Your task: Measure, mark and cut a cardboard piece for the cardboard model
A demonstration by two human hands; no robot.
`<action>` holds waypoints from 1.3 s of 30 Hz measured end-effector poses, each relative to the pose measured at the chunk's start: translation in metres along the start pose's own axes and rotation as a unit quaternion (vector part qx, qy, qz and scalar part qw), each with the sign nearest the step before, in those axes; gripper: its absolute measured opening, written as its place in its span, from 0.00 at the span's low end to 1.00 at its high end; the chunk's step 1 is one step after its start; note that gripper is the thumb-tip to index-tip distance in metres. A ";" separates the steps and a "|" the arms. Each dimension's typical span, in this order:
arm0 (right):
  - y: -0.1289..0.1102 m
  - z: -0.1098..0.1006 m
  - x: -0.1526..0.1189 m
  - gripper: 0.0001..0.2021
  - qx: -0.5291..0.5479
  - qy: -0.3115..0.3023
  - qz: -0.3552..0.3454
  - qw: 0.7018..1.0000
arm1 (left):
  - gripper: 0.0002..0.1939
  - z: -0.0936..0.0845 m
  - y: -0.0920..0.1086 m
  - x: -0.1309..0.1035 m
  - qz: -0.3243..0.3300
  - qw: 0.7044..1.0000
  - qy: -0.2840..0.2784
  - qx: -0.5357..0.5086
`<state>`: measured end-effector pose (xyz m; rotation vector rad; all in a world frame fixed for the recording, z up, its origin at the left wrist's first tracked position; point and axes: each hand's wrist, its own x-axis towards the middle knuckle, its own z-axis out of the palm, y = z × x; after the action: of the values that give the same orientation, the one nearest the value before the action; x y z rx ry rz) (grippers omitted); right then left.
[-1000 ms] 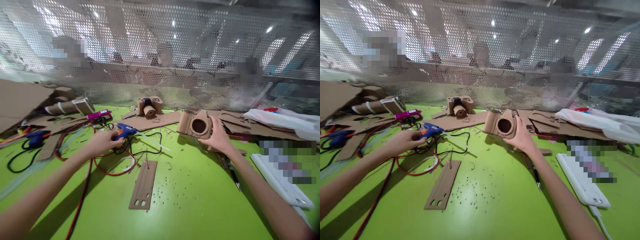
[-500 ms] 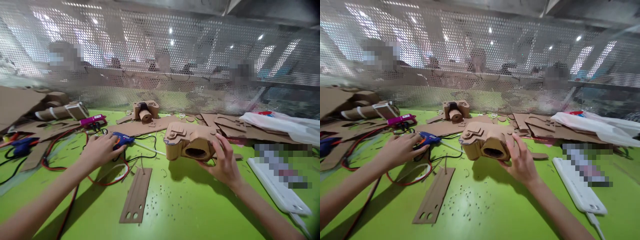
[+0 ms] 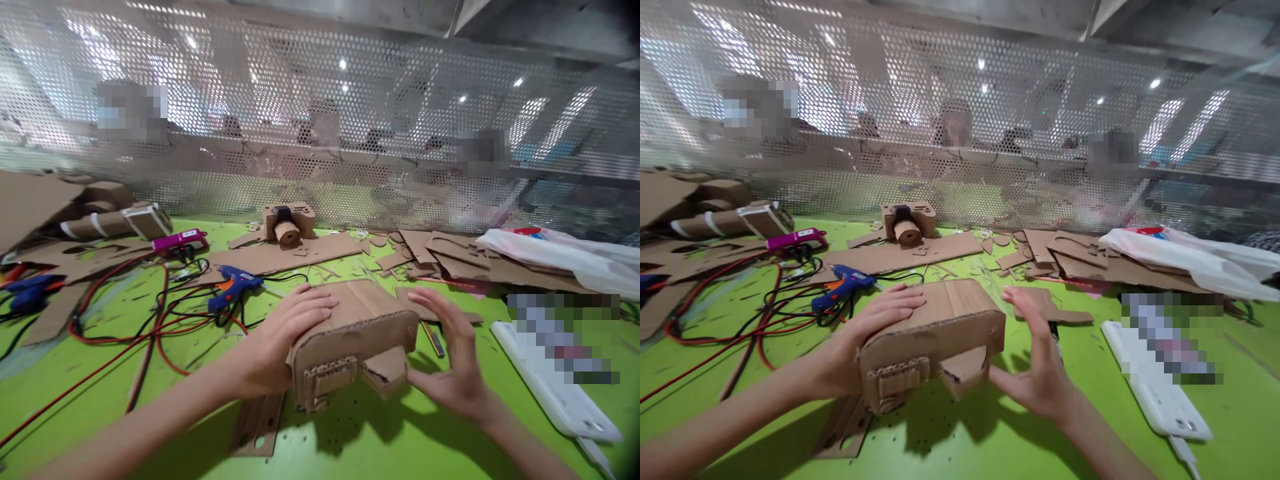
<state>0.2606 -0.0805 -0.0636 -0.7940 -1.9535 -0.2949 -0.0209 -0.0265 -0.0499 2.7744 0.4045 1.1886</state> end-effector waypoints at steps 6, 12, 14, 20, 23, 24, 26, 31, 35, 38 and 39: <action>0.003 0.004 -0.003 0.32 -0.001 -0.060 -0.072 0.996 | 0.25 -0.013 0.008 -0.001 0.141 0.982 -0.010 0.123; -0.012 -0.012 0.004 0.29 -0.036 -0.143 -0.047 0.988 | 0.17 -0.014 0.005 0.003 0.179 0.966 -0.027 0.185; -0.023 -0.017 0.015 0.27 -0.029 -0.191 -0.029 0.981 | 0.15 -0.013 0.000 0.002 0.186 0.962 -0.029 0.198; -0.048 0.004 0.032 0.05 0.018 -0.056 -0.071 0.996 | 0.11 -0.006 -0.002 0.001 0.205 0.954 -0.024 0.218; -0.055 0.013 0.029 0.06 0.018 -0.031 -0.104 0.994 | 0.10 -0.003 0.002 -0.001 0.214 0.951 -0.025 0.219; -0.055 0.012 0.028 0.06 0.017 -0.031 -0.109 0.993 | 0.10 -0.003 0.003 -0.002 0.215 0.952 -0.023 0.218; -0.050 0.006 0.028 0.07 0.010 -0.030 -0.107 0.994 | 0.11 -0.005 0.002 -0.004 0.212 0.953 -0.017 0.214; 0.015 -0.009 0.052 0.08 -0.025 -0.012 0.018 0.999 | 0.23 -0.013 0.000 -0.011 0.190 0.963 -0.001 0.193; 0.073 0.003 0.073 0.12 0.006 -0.085 0.135 0.987 | 0.30 -0.012 0.005 -0.018 0.152 0.972 0.017 0.176; 0.073 0.016 0.070 0.14 0.096 -0.190 0.174 0.962 | 0.25 -0.013 0.005 -0.021 0.181 0.972 0.005 0.151; 0.066 0.019 0.067 0.16 0.133 -0.229 0.177 0.948 | 0.24 -0.013 0.004 -0.020 0.190 0.971 -0.006 0.142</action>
<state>0.2685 0.0058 -0.0238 -1.0797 -2.1597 0.3967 -0.0434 -0.0361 -0.0542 3.2109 0.0379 1.2721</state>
